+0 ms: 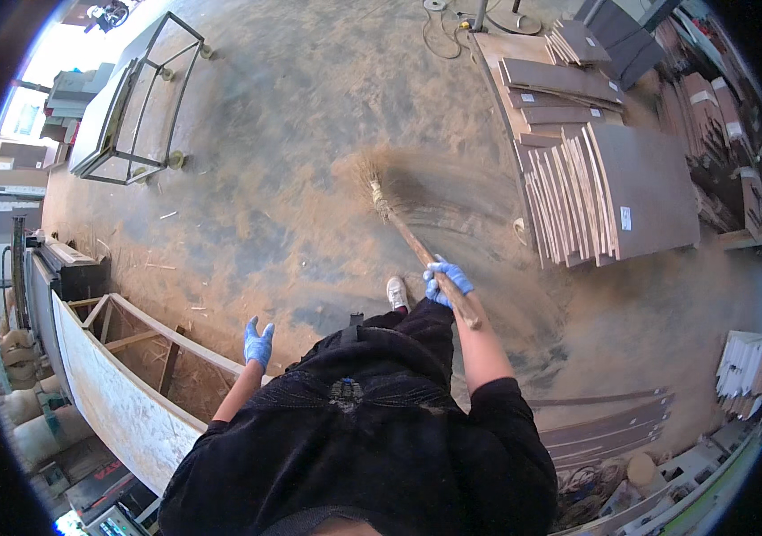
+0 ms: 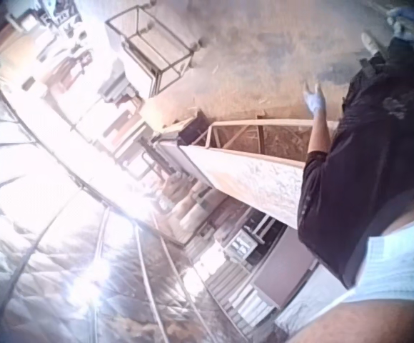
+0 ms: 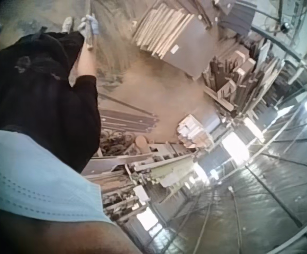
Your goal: The person sweeps sawdust and debris from the floor of a woodworking shop using a broom. They move around the workspace, sweeping near machinery and stacks of wood, and gather the debris into a pile.
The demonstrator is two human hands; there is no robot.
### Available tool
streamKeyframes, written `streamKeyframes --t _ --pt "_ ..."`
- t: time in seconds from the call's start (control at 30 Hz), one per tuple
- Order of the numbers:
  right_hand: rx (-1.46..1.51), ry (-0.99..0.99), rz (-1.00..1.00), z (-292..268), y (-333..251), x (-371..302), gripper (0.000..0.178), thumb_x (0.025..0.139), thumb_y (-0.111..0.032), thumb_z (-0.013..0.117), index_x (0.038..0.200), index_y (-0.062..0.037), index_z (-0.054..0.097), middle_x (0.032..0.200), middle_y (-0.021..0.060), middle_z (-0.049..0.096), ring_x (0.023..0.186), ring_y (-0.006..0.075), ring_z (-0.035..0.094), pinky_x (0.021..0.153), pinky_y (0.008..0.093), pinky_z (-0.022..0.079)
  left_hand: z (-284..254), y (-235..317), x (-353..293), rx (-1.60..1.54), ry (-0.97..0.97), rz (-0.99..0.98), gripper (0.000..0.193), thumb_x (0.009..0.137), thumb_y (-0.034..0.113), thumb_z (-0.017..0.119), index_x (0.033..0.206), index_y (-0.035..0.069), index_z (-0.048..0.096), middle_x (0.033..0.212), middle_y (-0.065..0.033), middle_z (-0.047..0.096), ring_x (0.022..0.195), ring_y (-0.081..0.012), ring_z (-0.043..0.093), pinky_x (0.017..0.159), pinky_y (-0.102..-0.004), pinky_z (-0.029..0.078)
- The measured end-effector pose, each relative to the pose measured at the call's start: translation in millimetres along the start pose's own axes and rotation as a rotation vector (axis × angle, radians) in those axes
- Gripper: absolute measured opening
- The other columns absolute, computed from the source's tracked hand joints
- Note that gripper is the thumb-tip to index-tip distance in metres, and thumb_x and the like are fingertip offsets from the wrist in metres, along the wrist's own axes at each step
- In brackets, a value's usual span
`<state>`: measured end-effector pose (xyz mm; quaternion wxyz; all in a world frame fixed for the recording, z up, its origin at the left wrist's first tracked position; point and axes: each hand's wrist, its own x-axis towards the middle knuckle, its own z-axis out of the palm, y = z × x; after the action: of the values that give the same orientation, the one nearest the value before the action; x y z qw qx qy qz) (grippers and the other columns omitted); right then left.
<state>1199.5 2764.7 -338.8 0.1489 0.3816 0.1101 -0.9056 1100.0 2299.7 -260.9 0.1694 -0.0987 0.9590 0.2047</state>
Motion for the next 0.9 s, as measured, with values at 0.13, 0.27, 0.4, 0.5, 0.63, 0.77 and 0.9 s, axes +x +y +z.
streamKeyframes --t 0.13,0.27,0.4,0.5,0.63,0.77,0.9 --pt "-0.132 -0.021 -0.056 20.2 -37.0 -11.9 0.039 0.078 -0.010 0.056 0.111 -0.0206 0.038 0.067 0.0041 0.053 0.046 0.0145 0.050 0.040 0.0287 0.043 13.5 28.6 6.9 -0.023 0.029 -0.042 0.057 0.077 0.032 0.061 0.123 0.004 0.042 0.125 -0.0169 0.043 0.118 -0.0304 0.038 0.098 -0.0357 0.031" --pt "-0.099 0.104 -0.117 29.3 -124.9 -0.1 0.022 0.076 -0.010 0.057 0.095 -0.0146 0.047 0.067 0.0023 0.054 0.048 0.0144 0.052 0.043 0.0308 0.044 46.8 21.6 -0.6 -0.068 0.050 -0.148 0.059 0.077 0.032 0.062 0.124 0.003 0.041 0.125 -0.0174 0.043 0.118 -0.0307 0.038 0.099 -0.0359 0.030" --pt "-0.020 0.143 -0.169 -12.8 -250.7 55.9 0.009 0.075 -0.014 0.057 0.068 -0.0107 0.053 0.058 0.0014 0.054 0.045 0.0155 0.050 0.044 0.0317 0.044 66.9 51.3 -7.5 -0.123 0.022 -0.418 0.060 0.077 0.033 0.062 0.124 0.001 0.041 0.126 -0.0180 0.042 0.118 -0.0301 0.038 0.099 -0.0358 0.030" --pt "-0.347 0.389 -0.155 15.6 -271.1 145.4 0.024 0.071 -0.016 0.057 0.091 -0.0100 0.046 0.068 0.0055 0.054 0.050 0.0203 0.051 0.043 0.0355 0.042 75.3 81.0 -15.6 -0.146 0.046 -0.501 0.061 0.076 0.034 0.063 0.123 0.000 0.042 0.125 -0.0187 0.043 0.117 -0.0301 0.039 0.099 -0.0356 0.030" --pt "-0.626 0.531 -0.267 67.3 -175.5 236.1 0.060 0.068 -0.015 0.058 0.121 -0.0101 0.031 0.080 0.0100 0.053 0.054 0.0245 0.051 0.045 0.0363 0.041 87.3 137.8 -6.8 -0.087 0.081 -0.414 0.063 0.076 0.036 0.063 0.123 0.001 0.041 0.125 -0.0192 0.043 0.117 -0.0311 0.039 0.099 -0.0362 0.030" --pt "-0.637 0.085 0.335 90.2 -241.2 242.5 0.054 0.074 -0.013 0.058 0.121 -0.0129 0.031 0.070 0.0076 0.054 0.045 0.0212 0.049 0.042 0.0346 0.044 93.6 206.9 19.5 -0.132 0.057 -0.363 0.065 0.076 0.038 0.062 0.125 0.002 0.039 0.127 -0.0193 0.040 0.120 -0.0320 0.035 0.101 -0.0369 0.027" --pt "-0.442 -0.020 0.274 188.1 -301.3 185.0 0.049 0.079 -0.013 0.057 0.120 -0.0206 0.031 0.066 0.0037 0.053 0.044 0.0131 0.049 0.039 0.0289 0.042 90.5 220.1 23.1 -0.063 0.042 -0.415 0.065 0.077 0.042 0.059 0.127 0.005 0.039 0.132 -0.0186 0.035 0.125 -0.0300 0.029 0.103 -0.0365 0.024"
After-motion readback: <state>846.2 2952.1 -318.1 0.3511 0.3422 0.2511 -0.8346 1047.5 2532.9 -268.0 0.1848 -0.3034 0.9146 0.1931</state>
